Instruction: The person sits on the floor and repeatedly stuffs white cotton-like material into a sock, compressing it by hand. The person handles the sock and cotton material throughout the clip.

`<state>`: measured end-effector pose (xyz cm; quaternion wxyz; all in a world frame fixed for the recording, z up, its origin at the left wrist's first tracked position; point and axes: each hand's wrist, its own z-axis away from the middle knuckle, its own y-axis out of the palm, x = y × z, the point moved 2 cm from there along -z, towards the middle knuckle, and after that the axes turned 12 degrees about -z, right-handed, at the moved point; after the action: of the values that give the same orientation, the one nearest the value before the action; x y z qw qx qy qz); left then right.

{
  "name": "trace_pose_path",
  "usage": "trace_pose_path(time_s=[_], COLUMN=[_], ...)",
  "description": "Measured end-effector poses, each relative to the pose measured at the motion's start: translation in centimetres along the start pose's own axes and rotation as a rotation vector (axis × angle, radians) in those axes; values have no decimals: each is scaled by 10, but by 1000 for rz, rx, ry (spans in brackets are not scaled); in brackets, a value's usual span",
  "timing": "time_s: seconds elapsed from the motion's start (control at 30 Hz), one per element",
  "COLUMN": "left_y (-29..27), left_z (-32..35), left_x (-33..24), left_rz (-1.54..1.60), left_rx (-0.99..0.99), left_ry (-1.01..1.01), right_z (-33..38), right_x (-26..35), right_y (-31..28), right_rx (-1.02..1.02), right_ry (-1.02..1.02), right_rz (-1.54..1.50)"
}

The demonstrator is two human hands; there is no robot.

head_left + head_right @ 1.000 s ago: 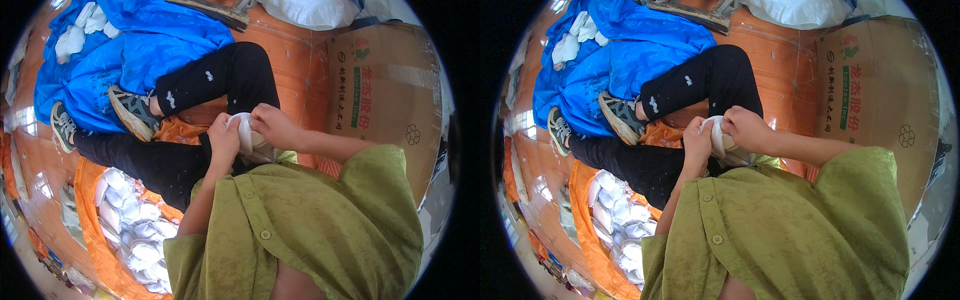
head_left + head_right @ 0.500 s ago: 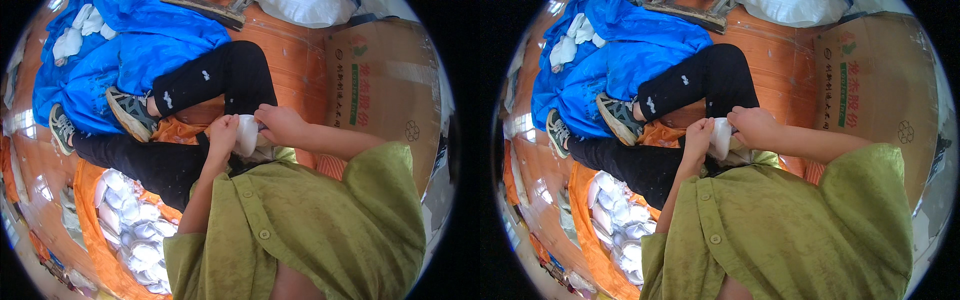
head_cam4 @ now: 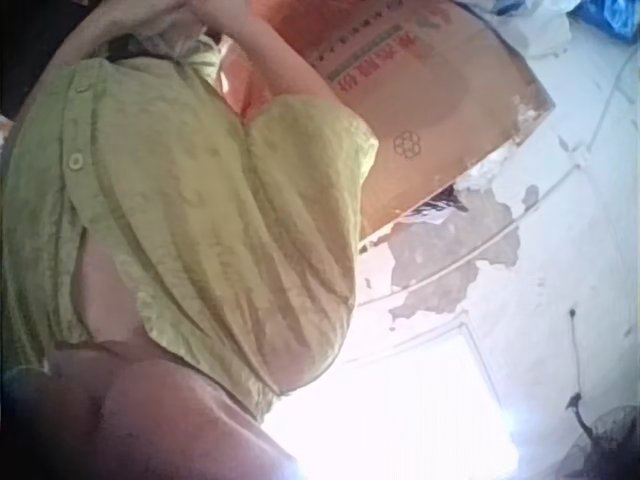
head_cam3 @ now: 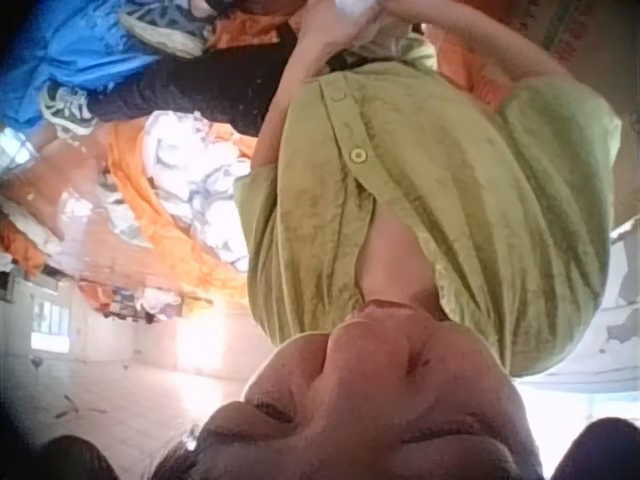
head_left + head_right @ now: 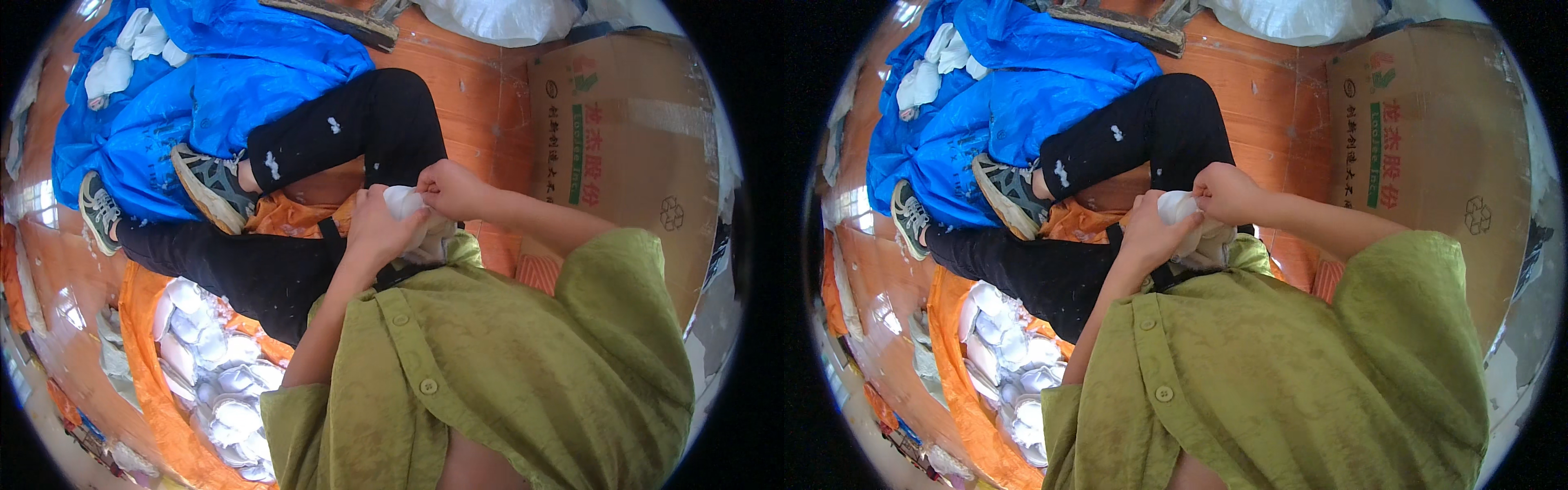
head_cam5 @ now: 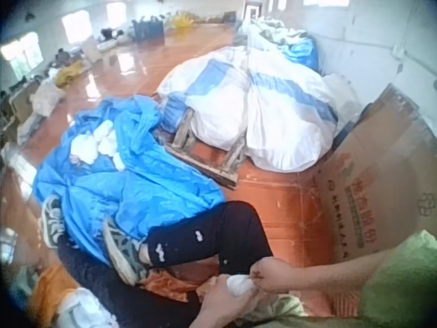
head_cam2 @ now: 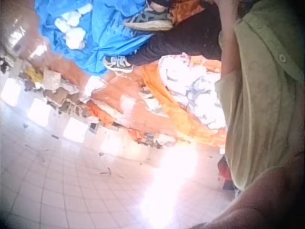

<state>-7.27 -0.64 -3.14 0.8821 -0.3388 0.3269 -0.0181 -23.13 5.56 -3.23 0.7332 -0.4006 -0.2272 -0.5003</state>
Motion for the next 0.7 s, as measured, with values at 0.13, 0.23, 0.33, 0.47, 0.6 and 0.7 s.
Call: trace_pose_path(time_s=[0.13,0.23,0.33,0.47,0.6,0.7], left_y=[-9,-12,-6,-1,8,11], left_z=[3,0,2,8,5,-1], left_x=[-7,-6,0,-4,14,32], left_rz=[26,103,224,33,211,578], left_rx=[32,55,35,-129,47,253], left_ry=[14,13,3,42,8,-81], right_z=[1,6,10,14,24,38], right_x=[0,12,11,7,14,21], right_y=[-5,-5,-2,13,19,27], right_rx=[46,77,55,-15,-37,-51], right_ry=[263,330,361,251,158,26], right_rz=[-466,-556,-604,-535,-378,-299])
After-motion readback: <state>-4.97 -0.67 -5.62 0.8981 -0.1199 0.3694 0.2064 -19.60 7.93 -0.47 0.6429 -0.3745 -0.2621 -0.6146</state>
